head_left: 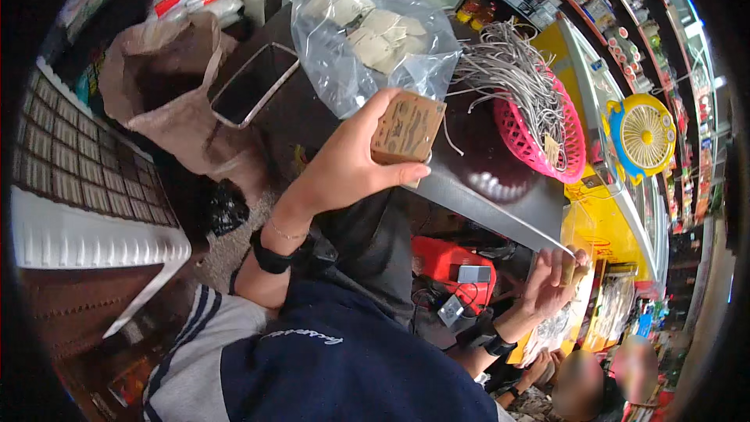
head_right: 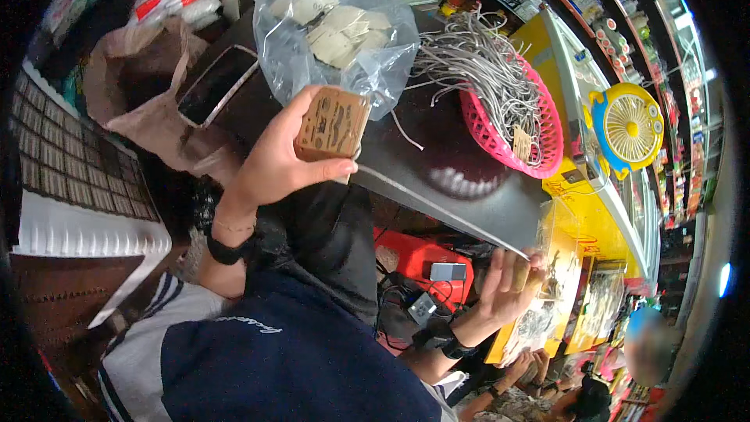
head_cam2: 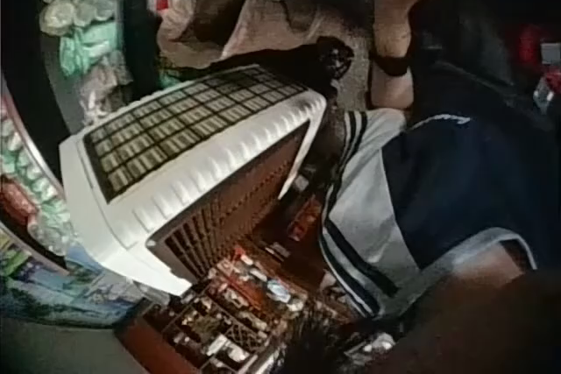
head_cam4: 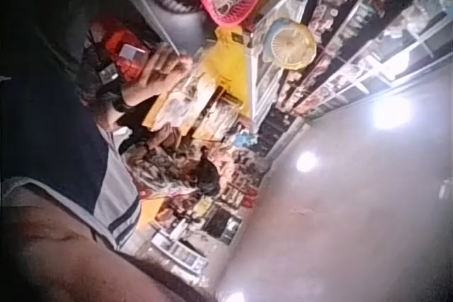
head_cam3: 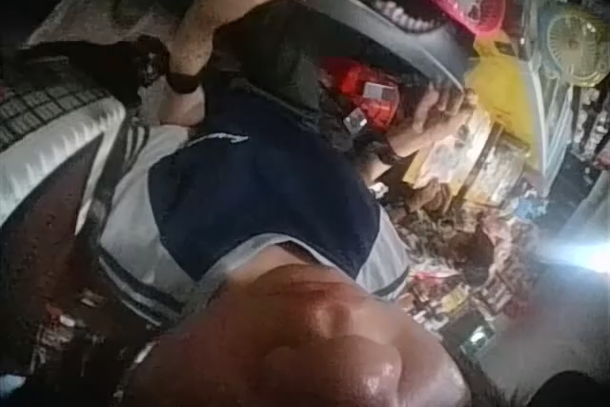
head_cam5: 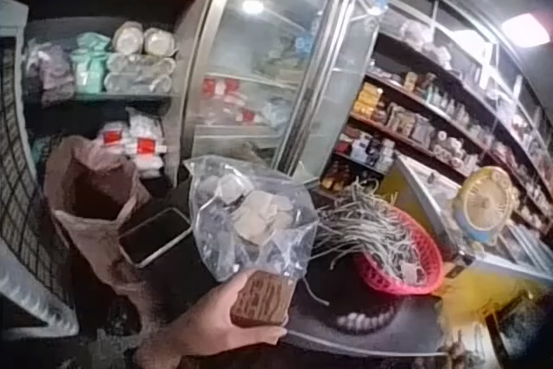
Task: Threading and tying wires through small synthetic leather or fabric labels/tags.
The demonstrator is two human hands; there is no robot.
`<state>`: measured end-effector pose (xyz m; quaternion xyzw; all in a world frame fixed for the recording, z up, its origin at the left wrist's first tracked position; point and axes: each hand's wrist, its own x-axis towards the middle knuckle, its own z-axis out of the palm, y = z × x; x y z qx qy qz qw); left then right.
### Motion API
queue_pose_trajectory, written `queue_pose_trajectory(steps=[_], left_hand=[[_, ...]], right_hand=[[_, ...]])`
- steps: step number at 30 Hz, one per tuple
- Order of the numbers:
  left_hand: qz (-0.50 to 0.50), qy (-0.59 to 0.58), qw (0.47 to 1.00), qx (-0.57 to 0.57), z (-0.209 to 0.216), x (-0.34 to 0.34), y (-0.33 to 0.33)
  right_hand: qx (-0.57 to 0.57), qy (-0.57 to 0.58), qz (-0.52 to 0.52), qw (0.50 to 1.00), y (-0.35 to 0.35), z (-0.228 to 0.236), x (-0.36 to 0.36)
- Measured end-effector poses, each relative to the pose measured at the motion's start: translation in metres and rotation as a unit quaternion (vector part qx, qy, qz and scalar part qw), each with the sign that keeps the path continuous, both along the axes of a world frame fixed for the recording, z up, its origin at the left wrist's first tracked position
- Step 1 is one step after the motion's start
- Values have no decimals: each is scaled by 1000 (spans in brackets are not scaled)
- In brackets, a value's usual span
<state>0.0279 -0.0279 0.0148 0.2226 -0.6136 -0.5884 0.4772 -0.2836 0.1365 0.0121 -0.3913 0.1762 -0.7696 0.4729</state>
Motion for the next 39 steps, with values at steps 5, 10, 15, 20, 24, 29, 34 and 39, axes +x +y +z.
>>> queue_pose_trajectory(steps=[5, 10, 15, 20, 24, 29, 34, 39], left_hand=[[15, -8, 999, -37, -5, 1, 1], [31, -40, 998, -36, -7, -20, 11], [18, -40, 998, -53, -10, -40, 22], [16, -34, 997, -66, -10, -48, 31], [41, -29, 994, -102, -14, -56, 37], [55, -33, 991, -121, -14, -58, 38], [82, -44, 982, -161, -19, -60, 41], [65, -52, 983, -164, -20, -62, 42]], right_hand=[[11, 138, -272, 952, -29, 19, 10], [20, 245, -287, 926, -32, 38, 38], [122, 417, -303, 848, -50, 18, 116], [81, 601, -330, 723, -57, 25, 120], [124, 562, -380, 724, -60, 18, 133], [91, 591, -391, 699, -63, 14, 127], [104, 611, -415, 666, -61, 15, 132], [111, 614, -419, 660, -63, 15, 133]])
